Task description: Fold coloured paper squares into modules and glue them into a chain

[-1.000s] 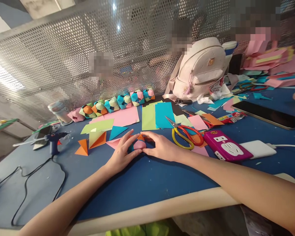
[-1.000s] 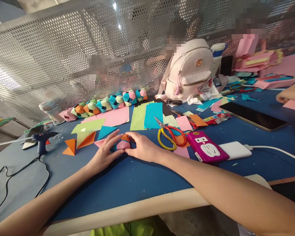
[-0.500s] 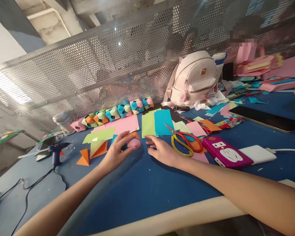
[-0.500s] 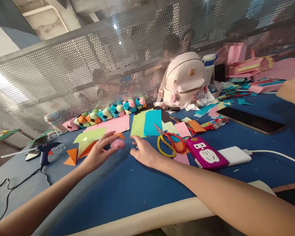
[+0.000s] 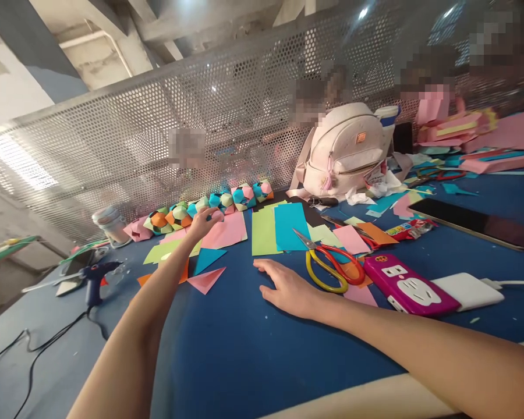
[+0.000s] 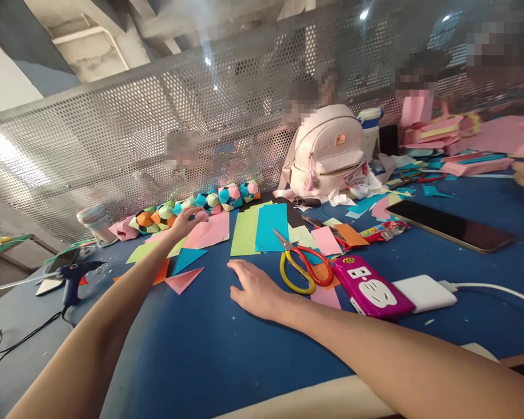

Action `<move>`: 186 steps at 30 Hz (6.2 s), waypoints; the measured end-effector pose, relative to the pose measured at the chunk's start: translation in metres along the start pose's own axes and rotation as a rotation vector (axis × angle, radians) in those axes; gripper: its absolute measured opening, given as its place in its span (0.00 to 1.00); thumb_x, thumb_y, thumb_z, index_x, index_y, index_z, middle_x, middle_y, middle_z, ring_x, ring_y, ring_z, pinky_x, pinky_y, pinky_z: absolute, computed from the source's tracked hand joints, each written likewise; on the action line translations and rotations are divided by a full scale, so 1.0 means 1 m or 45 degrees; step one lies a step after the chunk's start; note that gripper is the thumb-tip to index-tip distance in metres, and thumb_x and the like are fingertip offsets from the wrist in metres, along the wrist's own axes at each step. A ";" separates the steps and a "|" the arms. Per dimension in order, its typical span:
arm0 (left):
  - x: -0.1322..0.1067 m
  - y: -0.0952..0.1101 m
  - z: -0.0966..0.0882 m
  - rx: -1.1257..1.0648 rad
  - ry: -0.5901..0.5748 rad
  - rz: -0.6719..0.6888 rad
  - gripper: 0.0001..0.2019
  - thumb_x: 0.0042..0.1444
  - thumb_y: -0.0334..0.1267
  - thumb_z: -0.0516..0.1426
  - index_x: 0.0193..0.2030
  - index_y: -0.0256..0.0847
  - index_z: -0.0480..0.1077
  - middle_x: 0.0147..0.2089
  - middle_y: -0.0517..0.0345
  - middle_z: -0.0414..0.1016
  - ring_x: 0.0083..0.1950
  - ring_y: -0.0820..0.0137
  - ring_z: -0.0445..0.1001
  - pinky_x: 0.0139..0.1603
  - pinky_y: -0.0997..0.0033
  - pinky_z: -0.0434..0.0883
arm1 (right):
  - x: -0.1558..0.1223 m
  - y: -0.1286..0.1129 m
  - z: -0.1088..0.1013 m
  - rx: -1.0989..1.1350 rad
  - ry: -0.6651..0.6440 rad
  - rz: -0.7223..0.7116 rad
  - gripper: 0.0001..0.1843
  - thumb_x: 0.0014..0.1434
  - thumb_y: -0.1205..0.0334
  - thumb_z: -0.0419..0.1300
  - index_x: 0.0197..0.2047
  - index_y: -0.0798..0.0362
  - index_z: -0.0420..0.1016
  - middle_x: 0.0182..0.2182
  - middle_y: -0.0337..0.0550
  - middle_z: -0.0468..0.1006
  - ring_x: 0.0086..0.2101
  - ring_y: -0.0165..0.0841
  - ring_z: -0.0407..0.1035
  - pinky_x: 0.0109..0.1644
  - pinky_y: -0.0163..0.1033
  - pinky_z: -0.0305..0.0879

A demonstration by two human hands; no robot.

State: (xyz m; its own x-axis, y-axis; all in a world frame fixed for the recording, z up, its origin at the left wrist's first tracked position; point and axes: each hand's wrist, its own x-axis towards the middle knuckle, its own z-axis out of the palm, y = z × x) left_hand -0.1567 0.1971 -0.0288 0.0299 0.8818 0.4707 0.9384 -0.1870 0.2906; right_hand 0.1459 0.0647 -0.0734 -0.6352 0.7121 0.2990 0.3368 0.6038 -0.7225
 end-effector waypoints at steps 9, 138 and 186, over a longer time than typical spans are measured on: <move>0.002 -0.018 0.010 -0.024 -0.113 -0.018 0.25 0.55 0.53 0.54 0.55 0.41 0.70 0.59 0.47 0.68 0.63 0.57 0.62 0.62 0.60 0.59 | 0.002 -0.001 0.002 -0.143 -0.066 -0.012 0.26 0.56 0.69 0.54 0.59 0.61 0.63 0.60 0.56 0.65 0.60 0.42 0.59 0.65 0.49 0.58; -0.203 0.155 -0.039 -1.282 -0.154 -0.590 0.10 0.53 0.45 0.59 0.31 0.40 0.69 0.35 0.54 0.74 0.33 0.69 0.75 0.31 0.72 0.71 | -0.008 -0.022 -0.019 0.311 0.008 0.156 0.10 0.57 0.63 0.55 0.42 0.54 0.72 0.37 0.41 0.78 0.38 0.34 0.70 0.41 0.36 0.64; -0.196 0.146 -0.030 -0.468 -0.310 -0.239 0.10 0.53 0.35 0.53 0.34 0.40 0.77 0.33 0.57 0.77 0.34 0.68 0.72 0.37 0.70 0.68 | -0.011 -0.004 -0.006 -0.067 -0.046 -0.190 0.07 0.55 0.70 0.56 0.26 0.53 0.64 0.28 0.38 0.67 0.29 0.28 0.61 0.34 0.34 0.55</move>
State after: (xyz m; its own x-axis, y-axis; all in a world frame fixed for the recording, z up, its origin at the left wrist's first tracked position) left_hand -0.0361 -0.0157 -0.0537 -0.0072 0.9825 0.1859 0.7529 -0.1170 0.6477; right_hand 0.1560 0.0567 -0.0697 -0.7050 0.6004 0.3775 0.2720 0.7204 -0.6380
